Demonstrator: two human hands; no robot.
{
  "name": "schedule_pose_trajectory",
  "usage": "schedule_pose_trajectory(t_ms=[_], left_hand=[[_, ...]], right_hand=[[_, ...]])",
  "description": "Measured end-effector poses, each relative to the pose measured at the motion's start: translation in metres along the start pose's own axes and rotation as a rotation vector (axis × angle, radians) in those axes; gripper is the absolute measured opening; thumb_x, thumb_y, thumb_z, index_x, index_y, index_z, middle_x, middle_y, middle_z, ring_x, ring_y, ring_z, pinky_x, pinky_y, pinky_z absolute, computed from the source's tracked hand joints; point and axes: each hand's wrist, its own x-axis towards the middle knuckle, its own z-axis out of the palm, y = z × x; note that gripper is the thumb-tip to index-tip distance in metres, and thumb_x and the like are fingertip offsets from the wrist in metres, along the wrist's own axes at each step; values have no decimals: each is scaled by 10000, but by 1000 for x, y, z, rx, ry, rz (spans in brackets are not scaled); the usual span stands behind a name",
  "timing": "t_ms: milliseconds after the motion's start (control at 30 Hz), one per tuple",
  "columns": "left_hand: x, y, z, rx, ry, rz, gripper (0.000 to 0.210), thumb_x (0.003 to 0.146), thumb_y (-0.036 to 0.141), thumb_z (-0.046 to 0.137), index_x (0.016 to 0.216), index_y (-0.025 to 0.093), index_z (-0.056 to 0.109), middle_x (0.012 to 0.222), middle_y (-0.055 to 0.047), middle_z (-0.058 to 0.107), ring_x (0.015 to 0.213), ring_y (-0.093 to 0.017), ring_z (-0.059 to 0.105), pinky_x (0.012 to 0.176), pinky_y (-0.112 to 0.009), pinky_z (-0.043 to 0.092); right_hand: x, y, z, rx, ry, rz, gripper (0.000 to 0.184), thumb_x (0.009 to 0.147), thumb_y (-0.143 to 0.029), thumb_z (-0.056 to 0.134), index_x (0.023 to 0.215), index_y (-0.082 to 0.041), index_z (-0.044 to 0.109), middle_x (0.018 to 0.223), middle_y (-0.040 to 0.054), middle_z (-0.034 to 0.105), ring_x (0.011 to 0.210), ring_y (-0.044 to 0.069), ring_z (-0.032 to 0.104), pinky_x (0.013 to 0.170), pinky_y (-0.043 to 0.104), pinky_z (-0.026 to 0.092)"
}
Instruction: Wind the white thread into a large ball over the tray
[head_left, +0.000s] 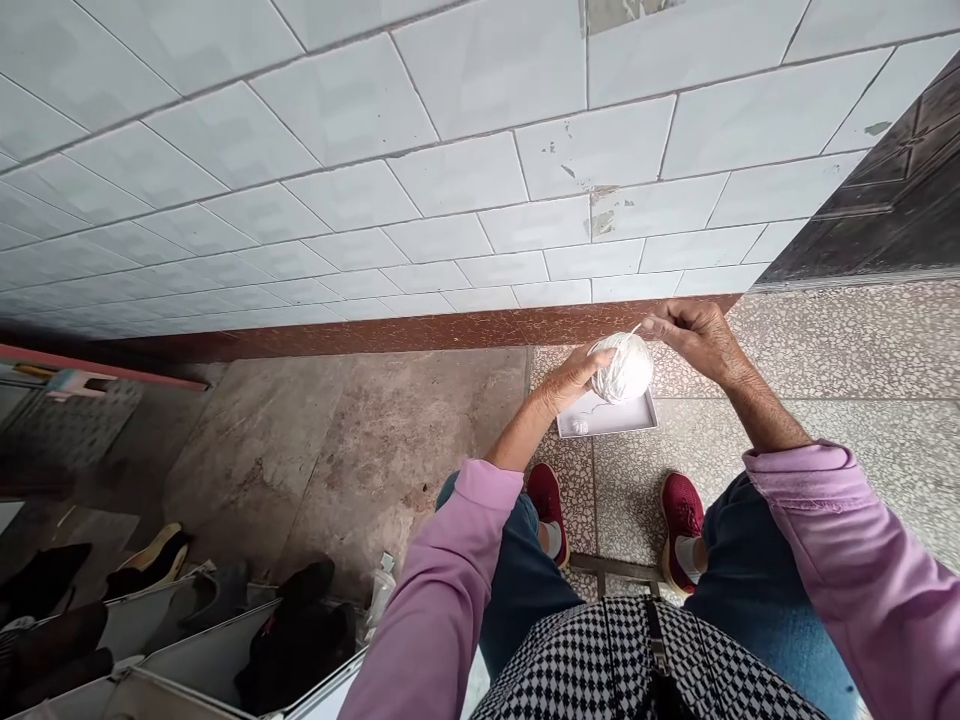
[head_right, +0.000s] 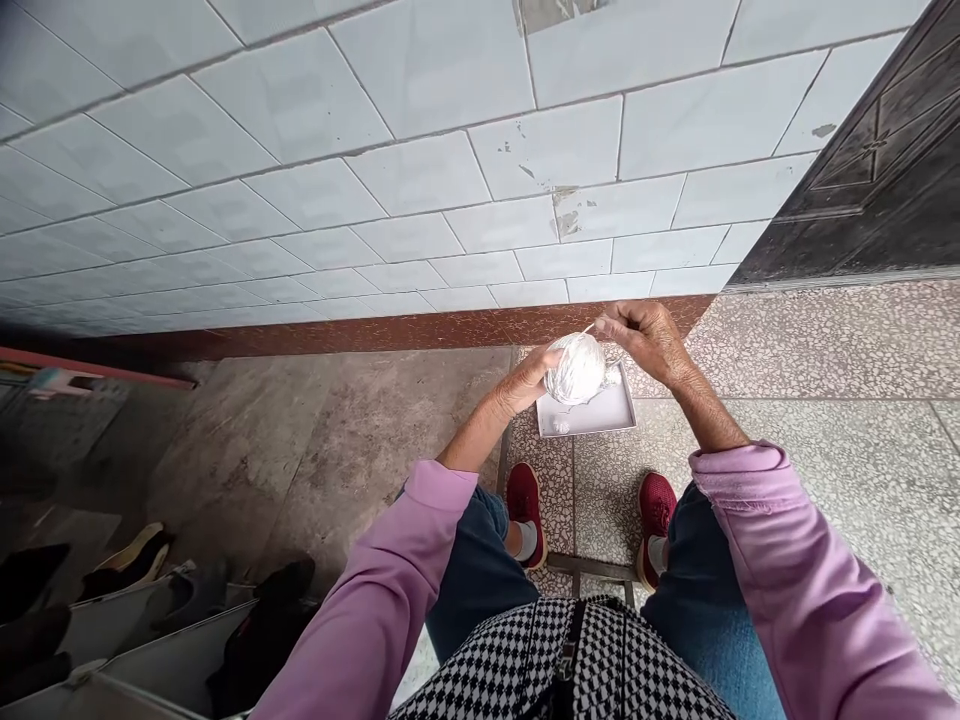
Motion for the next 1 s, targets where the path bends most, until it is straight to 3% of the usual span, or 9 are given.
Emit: schedule_pose_trajectory(t_ms=[133,233,400,533,633,800,1000], left_hand=[[3,-8,3,-38,30,-51,794,639,876,892,1060,207,814,1065,-137,810,1087,-365,758,948,-503,620],[2,-12,6,-45,3,-58,853,626,892,899,1143,219,816,1124,-147,820,1126,-385,764,968,-529,627],[-2,2,7,-142,6,13,900,627,724,995,1332,212,770,1312,-168,809,1351,-419,708,1119,-531,581],[0,10,3,-308,93,39,833,643,699,978,1286,205,786,1328,-156,815,1424,-416,671,1170,-527,565],[1,6,2,-347,154,7,811,674,756,949,1250,209,784,1295,-158,819,1388,-403,696,1130,-539,602],[-3,-4,6,-185,132,-95,729,680,742,958,1116,185,784,1129,-159,819,1199,-396,765,970,-525,682],[0,13,1,-247,274,52,737,671,729,946,1158,205,767,1198,-146,815,1211,-373,758,950,-495,685]], right_hand=[[4,9,2,41,95,34,562,958,-611,772,648,-258,463,648,-38,330,633,145,277,609,360,266],[6,16,4,67,106,57,531,953,-623,782,674,-254,521,652,-41,343,627,143,284,602,356,254],[9,25,16,62,-8,48,515,962,-641,735,689,-238,569,650,-28,473,630,140,402,594,321,325],[9,29,27,-44,-98,45,432,1024,-528,611,708,-234,582,637,-12,543,642,156,481,626,311,376],[7,32,32,-188,-141,35,354,1014,-368,561,684,-248,517,622,1,565,619,164,490,646,320,373],[5,38,33,-391,-210,73,272,990,-268,535,718,-249,535,710,60,683,651,204,576,674,339,370],[0,28,51,-521,-354,132,284,1006,-151,506,781,-207,670,787,104,742,700,217,635,704,336,381]])
